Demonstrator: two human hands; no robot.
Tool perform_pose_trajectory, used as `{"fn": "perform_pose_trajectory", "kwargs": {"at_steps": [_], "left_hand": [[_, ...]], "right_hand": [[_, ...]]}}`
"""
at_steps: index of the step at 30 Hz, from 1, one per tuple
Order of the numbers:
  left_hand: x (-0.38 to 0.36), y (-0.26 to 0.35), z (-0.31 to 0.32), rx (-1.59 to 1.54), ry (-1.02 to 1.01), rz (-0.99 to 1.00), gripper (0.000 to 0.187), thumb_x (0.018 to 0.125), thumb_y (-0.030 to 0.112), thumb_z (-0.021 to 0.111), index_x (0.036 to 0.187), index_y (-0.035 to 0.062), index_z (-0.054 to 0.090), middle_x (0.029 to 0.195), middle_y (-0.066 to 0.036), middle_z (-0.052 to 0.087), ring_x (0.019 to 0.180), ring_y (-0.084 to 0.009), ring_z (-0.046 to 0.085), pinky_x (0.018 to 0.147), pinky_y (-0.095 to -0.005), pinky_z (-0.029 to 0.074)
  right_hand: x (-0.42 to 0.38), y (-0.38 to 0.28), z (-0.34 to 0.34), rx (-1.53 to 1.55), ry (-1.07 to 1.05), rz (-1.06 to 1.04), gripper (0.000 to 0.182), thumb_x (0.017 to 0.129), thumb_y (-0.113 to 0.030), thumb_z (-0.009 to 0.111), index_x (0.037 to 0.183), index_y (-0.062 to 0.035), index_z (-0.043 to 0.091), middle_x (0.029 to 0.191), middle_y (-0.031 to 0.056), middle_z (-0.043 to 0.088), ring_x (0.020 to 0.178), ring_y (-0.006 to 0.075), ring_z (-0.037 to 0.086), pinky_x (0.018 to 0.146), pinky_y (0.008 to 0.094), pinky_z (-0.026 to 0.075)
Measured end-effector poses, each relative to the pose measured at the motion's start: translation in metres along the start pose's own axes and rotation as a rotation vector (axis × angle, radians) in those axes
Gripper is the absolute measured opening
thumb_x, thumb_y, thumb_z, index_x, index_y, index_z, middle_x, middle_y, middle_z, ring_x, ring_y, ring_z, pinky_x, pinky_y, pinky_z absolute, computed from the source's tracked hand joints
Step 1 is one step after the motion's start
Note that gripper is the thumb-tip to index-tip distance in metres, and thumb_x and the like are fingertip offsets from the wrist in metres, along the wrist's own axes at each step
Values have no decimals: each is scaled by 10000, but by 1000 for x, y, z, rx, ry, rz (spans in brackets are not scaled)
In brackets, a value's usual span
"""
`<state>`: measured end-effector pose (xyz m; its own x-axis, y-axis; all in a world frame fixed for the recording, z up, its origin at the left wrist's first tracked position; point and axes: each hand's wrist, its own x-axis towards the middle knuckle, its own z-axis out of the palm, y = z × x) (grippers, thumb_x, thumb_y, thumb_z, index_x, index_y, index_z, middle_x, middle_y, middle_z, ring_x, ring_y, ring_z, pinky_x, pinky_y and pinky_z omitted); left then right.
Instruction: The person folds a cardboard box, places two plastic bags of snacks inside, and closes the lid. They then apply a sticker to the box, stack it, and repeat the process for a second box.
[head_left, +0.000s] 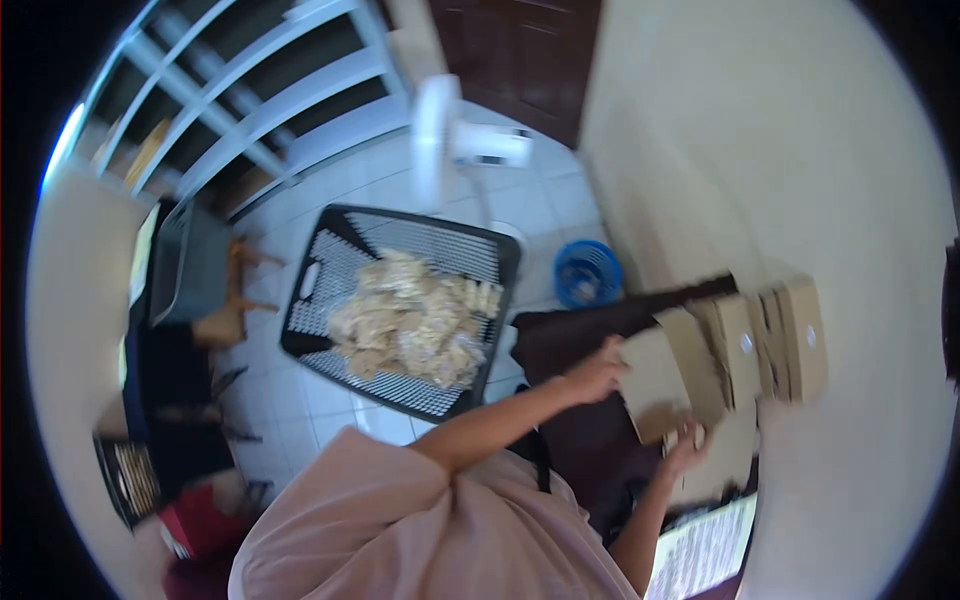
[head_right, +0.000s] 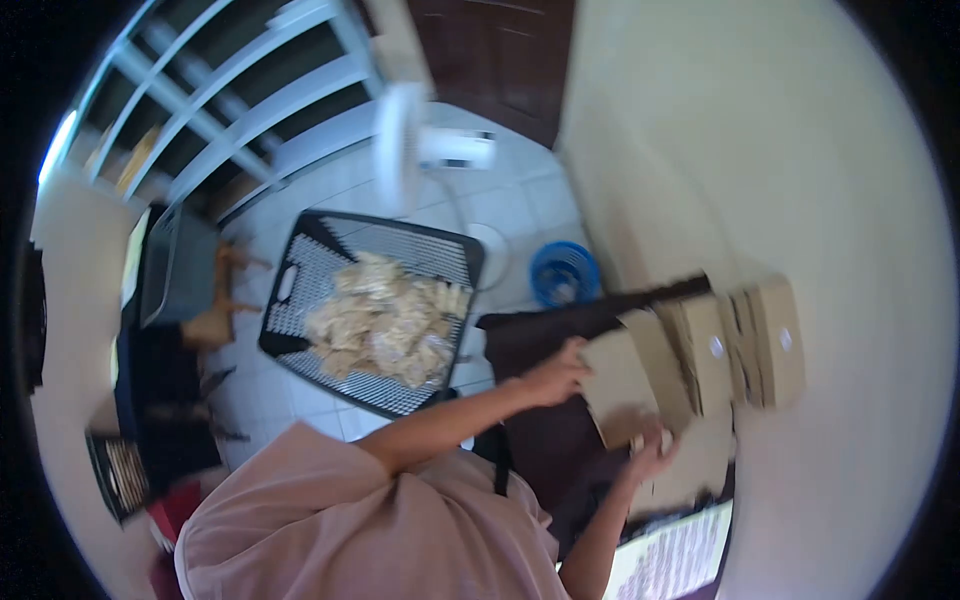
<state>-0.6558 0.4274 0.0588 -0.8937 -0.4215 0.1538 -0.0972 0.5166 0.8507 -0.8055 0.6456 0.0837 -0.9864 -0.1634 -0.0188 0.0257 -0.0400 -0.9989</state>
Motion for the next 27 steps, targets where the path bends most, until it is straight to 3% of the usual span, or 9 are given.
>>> {"fn": "perform_pose_trajectory", "kwargs": {"at_steps": [5,8,10,12,14,18,22,24,27], "left_hand": [[-5,23,-2,-52,87,-33,607,784,17,736,1343,89,510,1495,-289,165,1271,-459,444,1088,-417,407],[-33,39,-26,-136,9,-150,632,829,12,698,1394,127,439,1488,-258,171,1183,-412,523,1034,-424,450],[-58,44,-39,-221,-15,-167,603,857,18,668,1397,144,431,1469,-241,208,1092,-388,566,989,-447,471],[-85,34,-50,-229,75,-152,548,883,27,645,1383,145,453,1448,-211,262,1062,-348,578,955,-424,494],[-120,33,-79,-373,217,-166,489,899,39,642,1355,128,489,1368,-178,395,1015,-284,607,898,-374,516],[-192,14,-147,-487,474,-368,434,915,25,621,1329,108,520,1037,-90,617,886,-170,646,780,-293,516],[-274,-60,-205,-302,783,-658,397,847,-34,608,1231,56,564,833,-74,655,741,-176,655,690,-308,519],[-305,-103,-240,-43,897,-898,302,842,41,614,1141,84,628,798,-133,680,793,-295,683,710,-386,534],[-355,-177,-286,261,1053,-1146,243,801,91,651,1039,44,660,807,-187,684,794,-368,675,715,-444,529]], "right_hand": [[-35,-34,18,-742,102,-456,471,887,-62,678,1315,19,496,1105,183,605,1017,296,644,783,403,558],[-73,-45,39,-990,-493,-126,437,835,-58,719,1233,37,564,1166,222,569,1079,336,605,815,440,527],[-86,-30,54,-1150,-661,-532,388,785,-22,718,1152,42,609,1119,237,589,1056,376,591,825,478,503],[-79,-24,66,-1123,-665,-567,396,776,7,692,1160,35,604,1107,248,598,987,427,601,818,494,491],[-73,-20,71,-1203,-548,-319,358,766,41,659,1122,31,622,1054,233,624,953,431,615,814,489,491],[-45,18,51,-1189,-637,-576,106,750,20,683,837,50,632,700,198,630,622,351,634,610,444,493],[-46,-8,71,-1364,-662,-415,107,757,-23,681,764,58,612,614,212,582,522,315,580,563,443,465],[-43,-3,69,-1328,-625,-380,95,719,-20,621,689,64,588,569,250,502,458,339,524,503,463,391],[-49,-10,70,-1466,-627,-356,288,722,-58,724,988,19,646,834,235,643,754,338,642,668,433,490]]}}
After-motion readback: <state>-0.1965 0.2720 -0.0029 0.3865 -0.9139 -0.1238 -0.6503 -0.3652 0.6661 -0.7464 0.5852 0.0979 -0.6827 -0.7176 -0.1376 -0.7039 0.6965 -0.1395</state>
